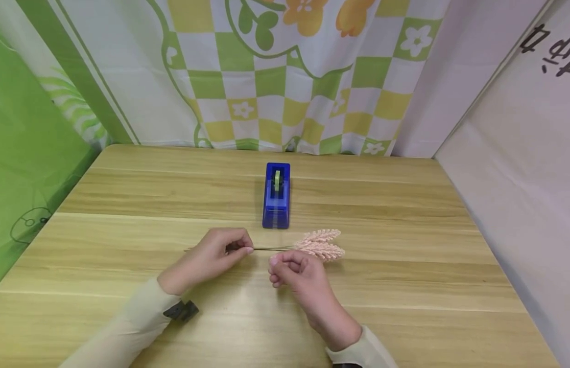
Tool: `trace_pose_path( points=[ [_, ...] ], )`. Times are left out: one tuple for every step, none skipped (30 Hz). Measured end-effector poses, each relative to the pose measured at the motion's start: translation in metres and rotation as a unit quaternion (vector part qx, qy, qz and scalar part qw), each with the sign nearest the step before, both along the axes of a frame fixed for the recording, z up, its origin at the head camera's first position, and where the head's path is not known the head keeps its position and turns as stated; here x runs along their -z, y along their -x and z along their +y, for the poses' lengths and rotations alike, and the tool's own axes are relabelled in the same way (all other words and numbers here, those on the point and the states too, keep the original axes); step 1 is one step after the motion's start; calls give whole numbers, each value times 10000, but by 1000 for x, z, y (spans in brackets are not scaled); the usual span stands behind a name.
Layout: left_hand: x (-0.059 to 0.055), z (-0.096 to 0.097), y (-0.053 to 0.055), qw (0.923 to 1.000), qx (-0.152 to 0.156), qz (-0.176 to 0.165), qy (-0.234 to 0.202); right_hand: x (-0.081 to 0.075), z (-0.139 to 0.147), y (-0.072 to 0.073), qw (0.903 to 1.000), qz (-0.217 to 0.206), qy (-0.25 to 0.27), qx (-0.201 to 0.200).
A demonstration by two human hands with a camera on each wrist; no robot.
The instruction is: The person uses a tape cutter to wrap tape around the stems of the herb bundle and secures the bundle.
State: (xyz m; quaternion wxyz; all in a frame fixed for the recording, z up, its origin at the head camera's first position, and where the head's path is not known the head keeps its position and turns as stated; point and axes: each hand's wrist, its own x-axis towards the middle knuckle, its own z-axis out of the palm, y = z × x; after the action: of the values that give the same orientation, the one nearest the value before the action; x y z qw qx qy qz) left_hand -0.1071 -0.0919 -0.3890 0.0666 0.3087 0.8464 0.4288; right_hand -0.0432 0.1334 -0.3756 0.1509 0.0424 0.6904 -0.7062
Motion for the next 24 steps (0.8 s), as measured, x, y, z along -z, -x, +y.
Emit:
trace_pose_path(
  points=[
    [-1, 2, 0, 10000, 16, 7, 1, 0, 0, 0, 10000, 1, 5, -4],
    [-1, 4, 0, 10000, 39, 21, -1, 0, 0, 0, 10000, 9, 21, -2],
    [-1, 6, 0, 10000, 61, 27, -5, 1, 0, 0, 10000, 24, 35, -6],
    [-2, 8, 0, 10000, 85, 46, -20, 1, 0, 0, 10000, 29, 48, -10],
    [-3, 10, 0, 9999, 113, 72, -35, 1, 0, 0, 10000, 39, 53, -15],
    [-4, 12, -1, 9998, 144, 97, -58, 1, 0, 0, 10000, 47, 62, -19],
    [-5, 13, -1, 9997, 175, 128, -76, 2, 0, 0, 10000, 59, 66, -31],
    [-6, 15, -1, 9996, 199, 161, -95, 2, 0, 0, 10000, 58, 71, -38],
    [-7, 17, -2, 9996, 210, 182, -104, 2, 0, 0, 9999, 64, 77, -52],
    [-8, 18, -2, 9995, 218, 220, -115, 2, 0, 0, 9999, 64, 75, -55],
    [-9, 20, -2, 9994, 221, 244, -121, 2, 0, 0, 9999, 69, 69, -52],
    [-9, 21, -2, 9993, 219, 261, -127, 2, 0, 0, 9999, 86, 76, -61],
    [-9, 23, -3, 9993, 214, 286, -130, 2, 1, 0, 9999, 99, 74, -64],
    [-10, 24, -3, 9992, 211, 304, -134, 2, 0, 0, 9999, 96, 79, -63],
    [-10, 25, -3, 9992, 204, 326, -135, 2, 1, 0, 9999, 106, 81, -57],
    [-10, 26, -4, 9991, 200, 353, -141, 2, 0, 0, 9999, 101, 83, -28],
    [-10, 27, -4, 9990, 202, 371, -156, 2, 0, 0, 9999, 102, 92, -10],
    [-11, 28, -4, 9989, 206, 392, -170, 2, 0, 0, 9999, 97, 102, 5],
    [-11, 29, -5, 9988, 209, 406, -190, 2, 0, -1, 9999, 81, 105, 36],
    [-11, 30, -5, 9987, 215, 418, -207, 2, 0, -1, 9999, 71, 109, 48],
    [-11, 30, -5, 9986, 222, 421, -224, 2, 0, -1, 9999, 74, 121, 53],
    [-11, 31, -5, 9985, 237, 422, -243, 2, 0, -1, 9999, 69, 130, 62],
    [-12, 31, -6, 9985, 249, 416, -262, 2, 1, -1, 9999, 71, 138, 55],
    [-12, 31, -6, 9985, 257, 415, -263, 2, 1, -1, 9999, 64, 144, 55]
  ],
)
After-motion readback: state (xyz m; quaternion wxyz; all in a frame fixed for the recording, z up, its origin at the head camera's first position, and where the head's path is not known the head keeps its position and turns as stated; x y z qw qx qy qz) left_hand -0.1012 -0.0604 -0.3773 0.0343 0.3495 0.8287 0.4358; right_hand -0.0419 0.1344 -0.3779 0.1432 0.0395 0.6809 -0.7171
